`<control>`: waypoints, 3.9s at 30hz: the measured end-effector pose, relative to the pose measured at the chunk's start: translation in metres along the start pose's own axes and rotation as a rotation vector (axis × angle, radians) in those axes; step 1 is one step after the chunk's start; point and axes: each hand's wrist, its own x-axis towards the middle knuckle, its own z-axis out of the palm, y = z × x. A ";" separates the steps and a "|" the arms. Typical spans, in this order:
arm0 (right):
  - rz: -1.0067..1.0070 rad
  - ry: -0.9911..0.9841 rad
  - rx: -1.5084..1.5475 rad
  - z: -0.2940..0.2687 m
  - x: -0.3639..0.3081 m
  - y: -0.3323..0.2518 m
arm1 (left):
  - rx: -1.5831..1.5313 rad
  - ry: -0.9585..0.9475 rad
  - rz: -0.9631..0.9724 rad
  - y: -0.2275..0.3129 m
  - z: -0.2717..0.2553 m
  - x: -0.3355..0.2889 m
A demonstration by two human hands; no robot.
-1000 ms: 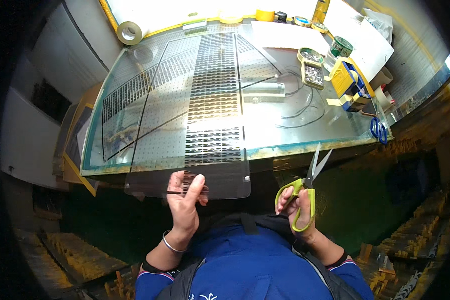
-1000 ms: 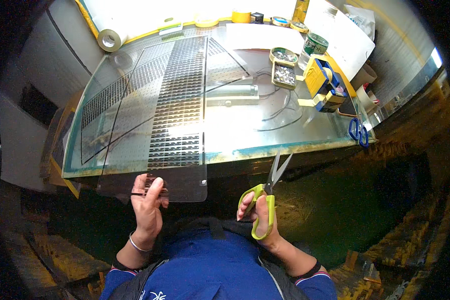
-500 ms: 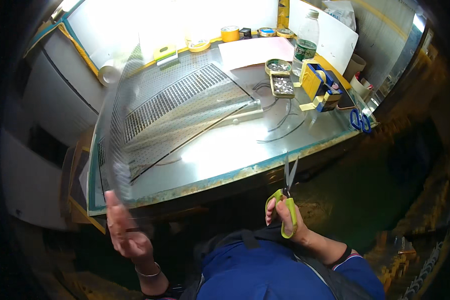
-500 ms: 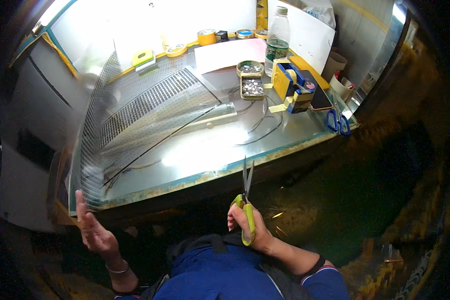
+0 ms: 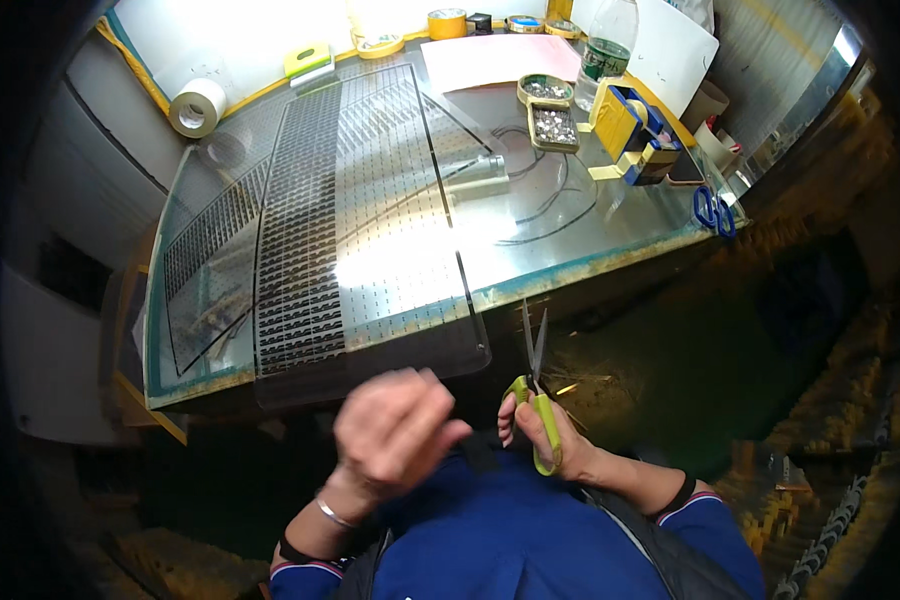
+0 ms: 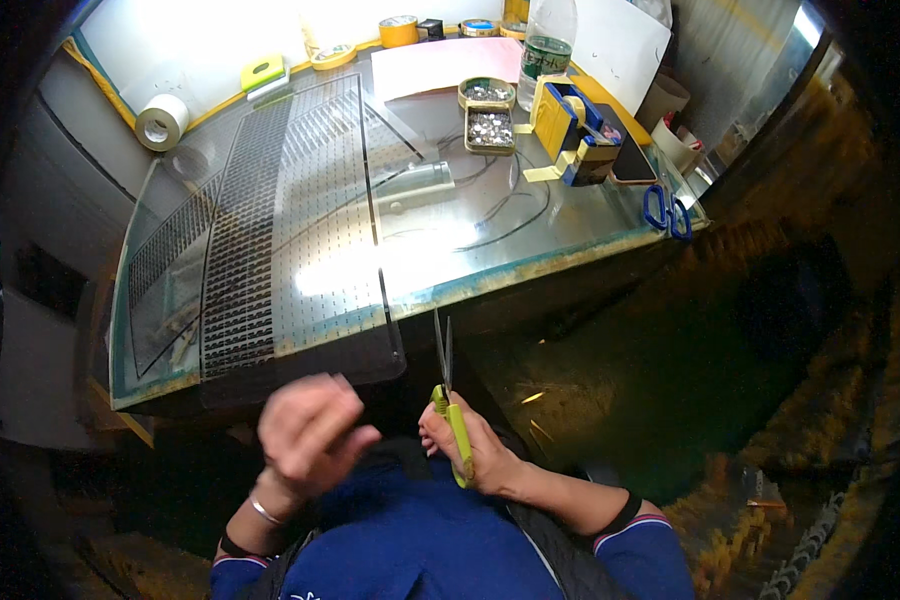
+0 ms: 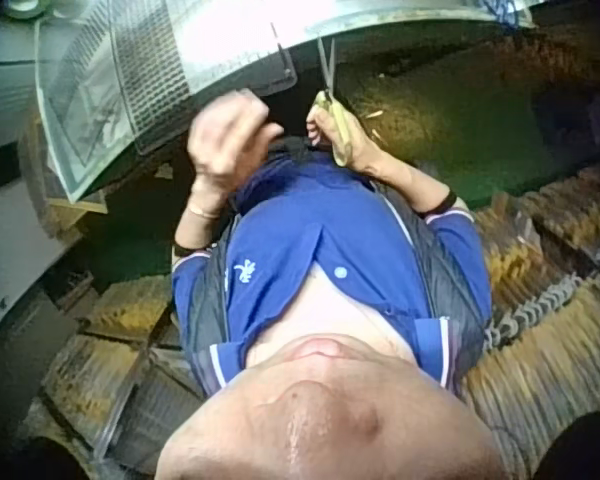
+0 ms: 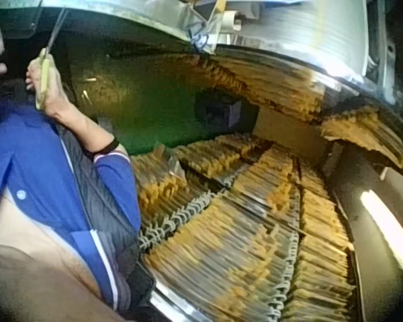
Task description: Cutting a transparent sheet with a grid pattern using scissors at a workstation.
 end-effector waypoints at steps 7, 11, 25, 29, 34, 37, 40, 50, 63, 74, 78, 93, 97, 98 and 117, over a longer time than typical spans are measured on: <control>-0.016 -0.045 -0.040 0.013 -0.002 0.006 | -1.584 0.131 -1.141 -0.006 0.064 0.007; -0.016 -0.061 -0.004 0.017 0.002 0.009 | -1.536 0.056 -1.105 -0.002 0.066 0.027; -0.002 0.012 -0.075 0.019 0.007 -0.004 | -1.483 -0.013 -1.123 0.006 0.063 0.036; 0.011 0.017 -0.062 0.018 0.004 -0.004 | -1.477 -0.015 -1.129 0.007 0.058 0.038; 0.099 0.035 0.021 0.019 -0.001 -0.006 | -1.422 -0.018 -1.117 0.004 0.062 0.033; 0.155 0.083 0.173 0.017 -0.005 -0.003 | -1.395 -0.011 -1.112 0.003 0.063 0.033; -0.033 0.157 0.189 0.009 -0.004 -0.003 | -1.599 -0.172 -1.052 -0.003 0.057 0.018; -0.313 0.367 0.207 -0.021 0.028 -0.010 | 0.451 -0.113 -0.051 -0.031 -0.054 0.004; -0.265 0.387 0.271 -0.035 0.022 -0.009 | -0.490 0.982 -0.580 -0.193 -0.185 -0.005; -0.219 0.379 0.197 -0.029 0.019 -0.007 | -0.176 0.917 -0.789 -0.360 -0.197 -0.032; -0.203 0.478 0.257 -0.032 0.018 -0.011 | 0.485 0.422 -0.741 -0.255 -0.137 0.044; -0.154 0.319 0.187 -0.020 0.026 -0.021 | 0.208 -0.327 -0.309 -0.077 -0.095 -0.040; -0.125 0.254 -0.029 -0.005 0.031 -0.036 | 0.354 -0.202 -0.231 -0.061 -0.078 -0.031; -0.142 0.295 -0.040 -0.003 0.031 -0.037 | 0.257 -0.099 -0.097 -0.053 -0.063 -0.017; 0.217 0.114 -0.087 -0.001 -0.018 -0.023 | -1.671 0.036 -1.108 -0.005 0.080 0.042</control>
